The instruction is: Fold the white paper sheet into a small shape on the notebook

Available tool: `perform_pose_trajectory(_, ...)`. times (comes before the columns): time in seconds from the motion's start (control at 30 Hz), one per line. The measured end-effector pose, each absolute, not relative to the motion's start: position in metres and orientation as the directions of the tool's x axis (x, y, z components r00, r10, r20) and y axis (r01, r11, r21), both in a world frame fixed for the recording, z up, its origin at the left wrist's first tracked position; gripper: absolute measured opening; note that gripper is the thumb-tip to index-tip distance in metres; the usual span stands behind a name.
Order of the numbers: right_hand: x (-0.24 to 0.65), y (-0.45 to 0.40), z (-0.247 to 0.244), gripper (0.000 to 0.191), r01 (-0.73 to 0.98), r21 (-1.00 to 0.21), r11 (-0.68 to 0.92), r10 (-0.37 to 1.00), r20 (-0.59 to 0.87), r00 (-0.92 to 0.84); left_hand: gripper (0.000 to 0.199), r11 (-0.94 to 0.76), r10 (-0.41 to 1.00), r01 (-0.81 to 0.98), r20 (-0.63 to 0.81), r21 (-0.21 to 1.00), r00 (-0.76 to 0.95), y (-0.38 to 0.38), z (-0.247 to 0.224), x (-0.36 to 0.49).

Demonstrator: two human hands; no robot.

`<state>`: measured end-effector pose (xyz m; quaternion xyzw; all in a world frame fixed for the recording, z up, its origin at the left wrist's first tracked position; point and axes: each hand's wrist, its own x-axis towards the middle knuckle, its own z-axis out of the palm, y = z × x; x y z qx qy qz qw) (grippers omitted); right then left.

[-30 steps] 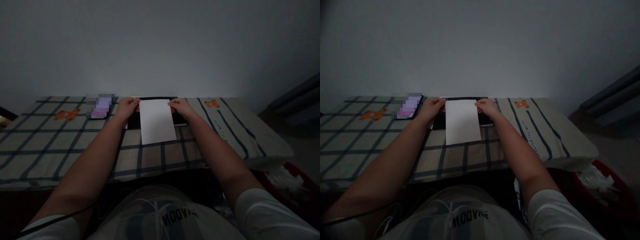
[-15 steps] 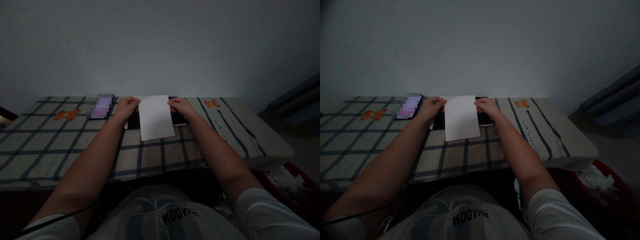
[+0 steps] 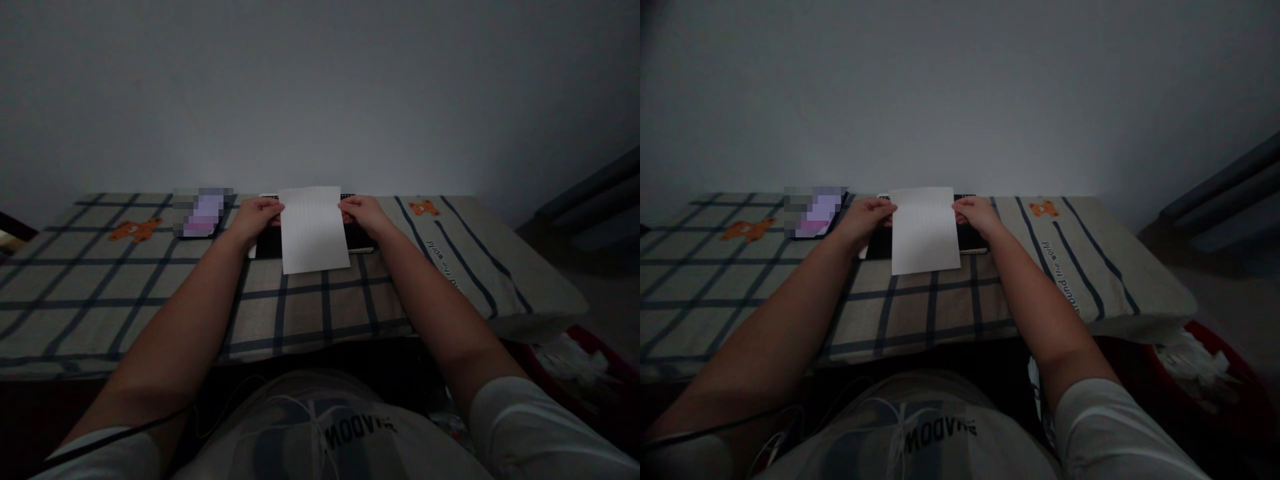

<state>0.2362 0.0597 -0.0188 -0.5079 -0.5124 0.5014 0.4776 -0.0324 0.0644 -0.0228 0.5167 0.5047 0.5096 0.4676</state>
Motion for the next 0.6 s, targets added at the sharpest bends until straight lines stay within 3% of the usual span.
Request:
perform_pose_trajectory(0.3,0.2343,0.0557,-0.0171,0.024,0.061,-0.997,-0.049,0.994,-0.055,-0.090,0.009,-0.160,0.980,0.024,0.162,0.987,-0.119,0.0661,-0.0258,-0.0346)
perform_pose_trajectory(0.47,0.2339,0.0565,-0.0169,0.028,0.062,-0.997,-0.038,0.998,-0.041,-0.051,0.015,-0.101,0.994,0.018,0.102,0.995,-0.044,0.0669,-0.0245,-0.0351)
perform_pose_trajectory(0.6,0.2356,0.0575,-0.0178,0.026,0.050,-0.999,-0.021,0.999,-0.022,-0.032,0.005,-0.038,0.999,0.043,0.039,0.998,-0.015,0.0653,-0.0224,-0.0340)
